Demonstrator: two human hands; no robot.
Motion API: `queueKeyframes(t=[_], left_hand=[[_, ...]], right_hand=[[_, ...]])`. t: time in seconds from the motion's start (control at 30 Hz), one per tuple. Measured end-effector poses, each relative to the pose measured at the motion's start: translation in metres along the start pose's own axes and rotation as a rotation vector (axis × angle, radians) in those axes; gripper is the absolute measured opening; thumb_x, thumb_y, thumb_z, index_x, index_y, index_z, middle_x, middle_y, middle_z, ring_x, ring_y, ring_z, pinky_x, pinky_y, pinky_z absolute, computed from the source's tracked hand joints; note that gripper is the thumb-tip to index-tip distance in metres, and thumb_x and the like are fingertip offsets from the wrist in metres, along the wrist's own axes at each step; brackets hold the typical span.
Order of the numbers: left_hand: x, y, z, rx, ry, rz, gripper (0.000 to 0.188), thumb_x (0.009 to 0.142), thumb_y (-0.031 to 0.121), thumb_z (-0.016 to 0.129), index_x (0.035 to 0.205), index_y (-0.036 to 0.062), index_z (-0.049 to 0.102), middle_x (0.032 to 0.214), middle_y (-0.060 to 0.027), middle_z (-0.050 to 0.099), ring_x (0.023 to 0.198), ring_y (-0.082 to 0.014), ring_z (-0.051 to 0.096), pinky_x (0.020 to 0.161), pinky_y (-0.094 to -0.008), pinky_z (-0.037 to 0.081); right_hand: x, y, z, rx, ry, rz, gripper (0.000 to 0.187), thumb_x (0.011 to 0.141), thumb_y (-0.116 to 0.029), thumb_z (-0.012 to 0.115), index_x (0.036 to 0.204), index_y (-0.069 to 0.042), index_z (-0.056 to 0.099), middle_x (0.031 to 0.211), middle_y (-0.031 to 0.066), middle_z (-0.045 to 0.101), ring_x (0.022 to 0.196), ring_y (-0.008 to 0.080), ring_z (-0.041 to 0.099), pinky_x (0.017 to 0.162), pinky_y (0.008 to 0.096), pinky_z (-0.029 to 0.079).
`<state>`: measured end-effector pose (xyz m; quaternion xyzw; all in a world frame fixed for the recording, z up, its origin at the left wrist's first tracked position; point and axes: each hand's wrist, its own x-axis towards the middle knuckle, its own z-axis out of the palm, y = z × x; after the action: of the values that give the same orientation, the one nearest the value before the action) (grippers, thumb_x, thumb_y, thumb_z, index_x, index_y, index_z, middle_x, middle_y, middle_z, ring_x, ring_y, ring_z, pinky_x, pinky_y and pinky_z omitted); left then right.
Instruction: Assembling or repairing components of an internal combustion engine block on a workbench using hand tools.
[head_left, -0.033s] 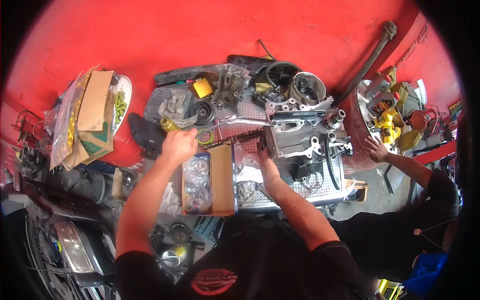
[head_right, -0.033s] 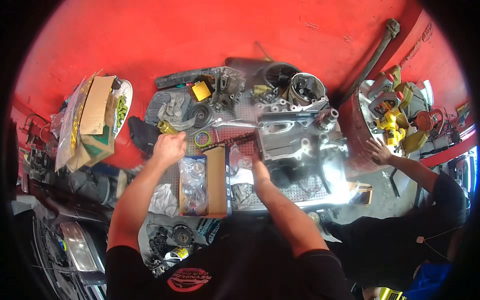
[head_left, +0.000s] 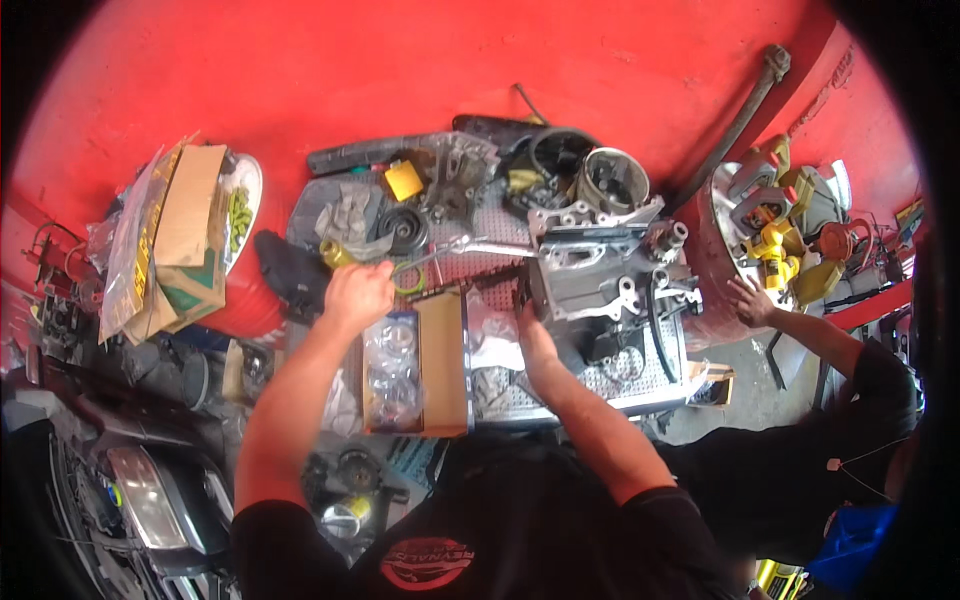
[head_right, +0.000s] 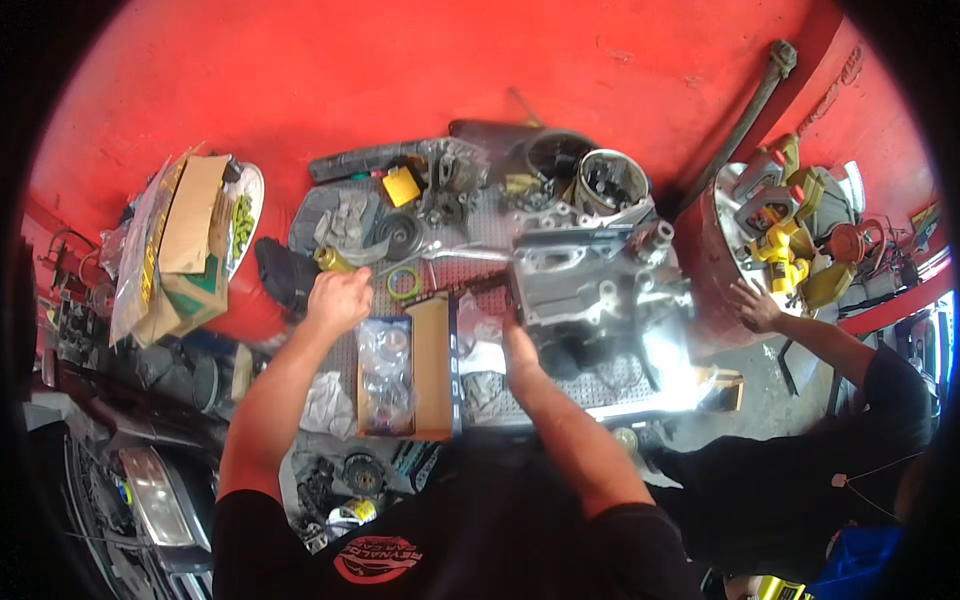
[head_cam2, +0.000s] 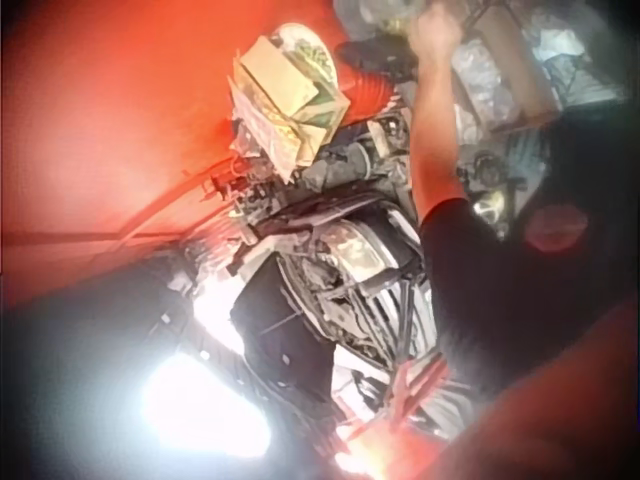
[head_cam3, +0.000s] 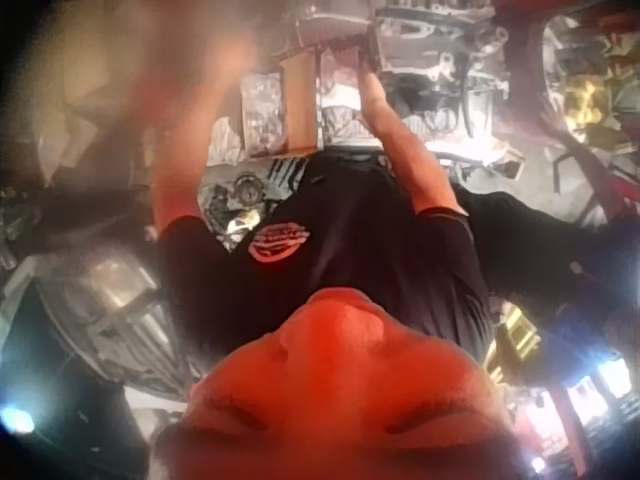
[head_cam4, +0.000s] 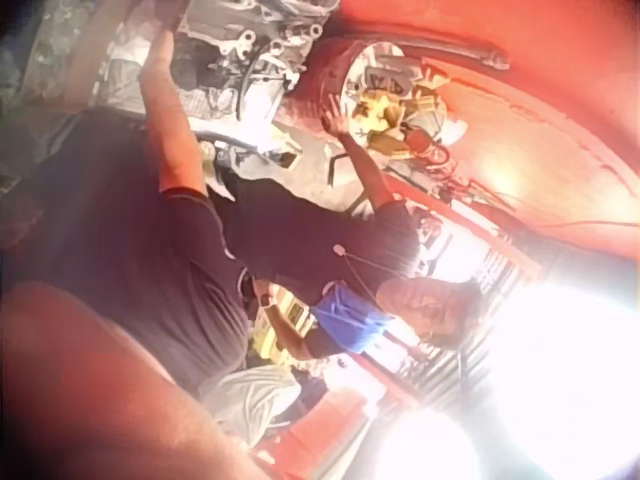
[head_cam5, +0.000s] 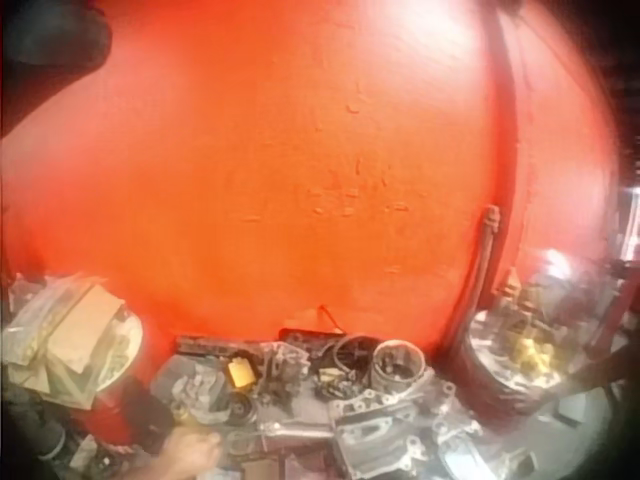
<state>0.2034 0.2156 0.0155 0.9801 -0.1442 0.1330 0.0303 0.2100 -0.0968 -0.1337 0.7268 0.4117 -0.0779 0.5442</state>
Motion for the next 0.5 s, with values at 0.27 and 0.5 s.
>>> queueKeyframes(t=[0.27, 0.5], left_hand=[[0.001, -0.001, -0.003, 0.024, 0.023, 0.025, 0.013, 0.084, 0.018, 0.059, 0.084, 0.0057, 0.062, 0.071, -0.0166, 0.070, 0.065, -0.0366, 0.070, 0.065, -0.0499, 0.057], [0.014, 0.005, -0.043, 0.156, -0.256, -0.018, 0.021, 0.088, 0.019, 0.055, 0.091, 0.0034, 0.068, 0.070, -0.0173, 0.070, 0.068, -0.0368, 0.071, 0.065, -0.0493, 0.058]], right_hand=[[-0.008, -0.006, -0.001, -0.023, 0.049, 0.061, 0.061, 0.102, -0.032, 0.047, 0.153, 0.000, 0.043, 0.161, 0.0179, 0.039, 0.149, 0.0382, 0.033, 0.121, 0.0553, 0.022], [-0.012, 0.000, -0.007, -0.021, 0.031, 0.088, 0.061, 0.101, -0.034, 0.047, 0.152, 0.000, 0.046, 0.159, 0.0168, 0.042, 0.148, 0.0362, 0.035, 0.122, 0.0551, 0.021]])
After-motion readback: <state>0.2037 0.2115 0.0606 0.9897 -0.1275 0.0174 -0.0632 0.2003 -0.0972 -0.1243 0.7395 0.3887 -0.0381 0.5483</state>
